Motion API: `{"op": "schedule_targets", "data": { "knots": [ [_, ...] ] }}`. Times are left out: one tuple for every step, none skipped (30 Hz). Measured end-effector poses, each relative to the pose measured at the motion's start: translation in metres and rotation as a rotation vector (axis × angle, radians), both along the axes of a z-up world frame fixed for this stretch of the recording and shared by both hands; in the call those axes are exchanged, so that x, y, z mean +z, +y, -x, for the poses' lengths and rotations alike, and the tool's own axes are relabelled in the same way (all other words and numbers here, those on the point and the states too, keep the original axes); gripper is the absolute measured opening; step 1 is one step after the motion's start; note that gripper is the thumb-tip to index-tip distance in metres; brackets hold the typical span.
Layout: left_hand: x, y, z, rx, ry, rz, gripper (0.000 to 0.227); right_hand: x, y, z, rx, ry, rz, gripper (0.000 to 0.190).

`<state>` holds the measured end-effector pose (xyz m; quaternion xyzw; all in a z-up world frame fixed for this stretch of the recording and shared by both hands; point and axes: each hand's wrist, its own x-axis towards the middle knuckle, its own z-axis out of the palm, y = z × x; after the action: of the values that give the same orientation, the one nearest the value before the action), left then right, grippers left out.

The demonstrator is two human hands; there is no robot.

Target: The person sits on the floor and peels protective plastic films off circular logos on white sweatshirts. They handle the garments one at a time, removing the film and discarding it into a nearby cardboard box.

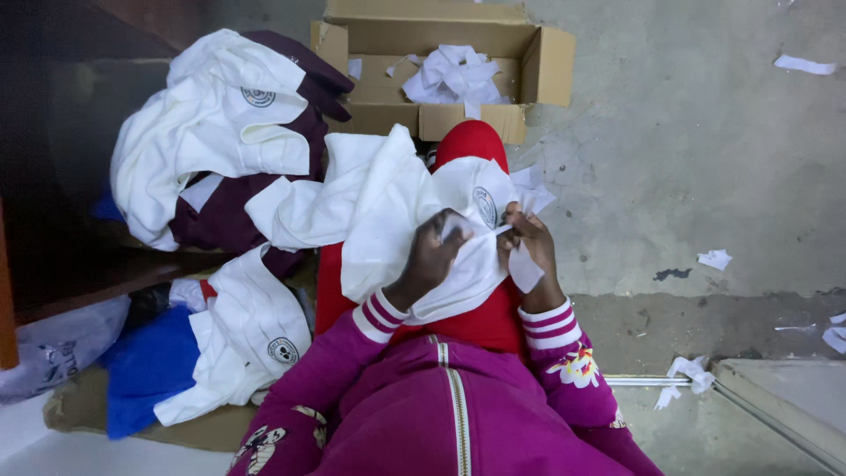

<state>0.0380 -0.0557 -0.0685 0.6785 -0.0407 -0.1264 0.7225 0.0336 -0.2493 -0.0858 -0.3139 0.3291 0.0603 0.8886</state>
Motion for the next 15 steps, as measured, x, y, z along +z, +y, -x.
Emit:
{"op": "schedule_targets", "data": {
  "knots": [
    [0.002, 0.0, -0.008, 0.002, -0.006, -0.001, 0.006, 0.011, 0.005, -0.003, 0.002, -0.006, -0.001, 0.007],
    [0.004, 0.0, -0.013, 0.115, 0.228, 0.142, 0.015, 0.021, 0.009, -0.003, 0.033, 0.05, 0.026, 0.007],
    [0.005, 0.0, -0.018, 0.227, 0.462, 0.285, 0.027, 0.032, 0.013, -0.003, 0.064, 0.105, 0.053, 0.016],
    [0.006, 0.002, -0.021, 0.225, 0.465, 0.287, 0.027, 0.031, 0.013, -0.003, 0.062, 0.107, 0.056, 0.016],
    [0.008, 0.004, -0.024, 0.326, 0.51, 0.32, 0.026, 0.031, 0.013, -0.004, 0.059, 0.107, 0.271, 0.021],
    [0.009, 0.006, -0.025, 0.432, 0.556, 0.351, 0.025, 0.03, 0.014, -0.003, 0.06, 0.109, 0.485, 0.026],
    [0.017, 0.013, -0.032, 0.434, 0.561, 0.351, 0.025, 0.027, 0.002, 0.0, 0.063, 0.113, 0.485, 0.026],
    [0.024, 0.021, -0.04, 0.44, 0.5, 0.337, 0.024, 0.022, -0.009, 0.002, 0.208, 0.056, 0.768, 0.022],
    [0.031, 0.028, -0.049, 0.445, 0.44, 0.323, 0.023, 0.018, -0.021, 0.005, 0.357, -0.005, 1.048, 0.02],
    [0.023, 0.02, -0.043, 0.444, 0.446, 0.322, 0.023, 0.05, -0.006, 0.003, 0.358, 0.001, 1.047, 0.02],
    [0.015, 0.013, -0.037, 0.336, 0.437, 0.309, 0.022, 0.082, 0.009, 0.001, 0.537, -0.167, 1.204, 0.045],
    [0.007, 0.004, -0.031, 0.226, 0.426, 0.298, 0.02, 0.115, 0.022, -0.002, 0.716, -0.343, 1.353, 0.088],
    [0.013, 0.002, -0.028, 0.224, 0.43, 0.298, 0.02, 0.102, 0.022, 0.002, 0.717, -0.337, 1.354, 0.088],
    [0.019, 0.001, -0.03, 0.141, 0.339, 0.199, 0.024, 0.089, 0.023, 0.002, 0.794, -0.349, 1.468, 0.07],
    [0.025, 0.0, -0.031, 0.058, 0.246, 0.099, 0.028, 0.076, 0.024, 0.002, 0.872, -0.359, 1.582, 0.055]
  ]
}}
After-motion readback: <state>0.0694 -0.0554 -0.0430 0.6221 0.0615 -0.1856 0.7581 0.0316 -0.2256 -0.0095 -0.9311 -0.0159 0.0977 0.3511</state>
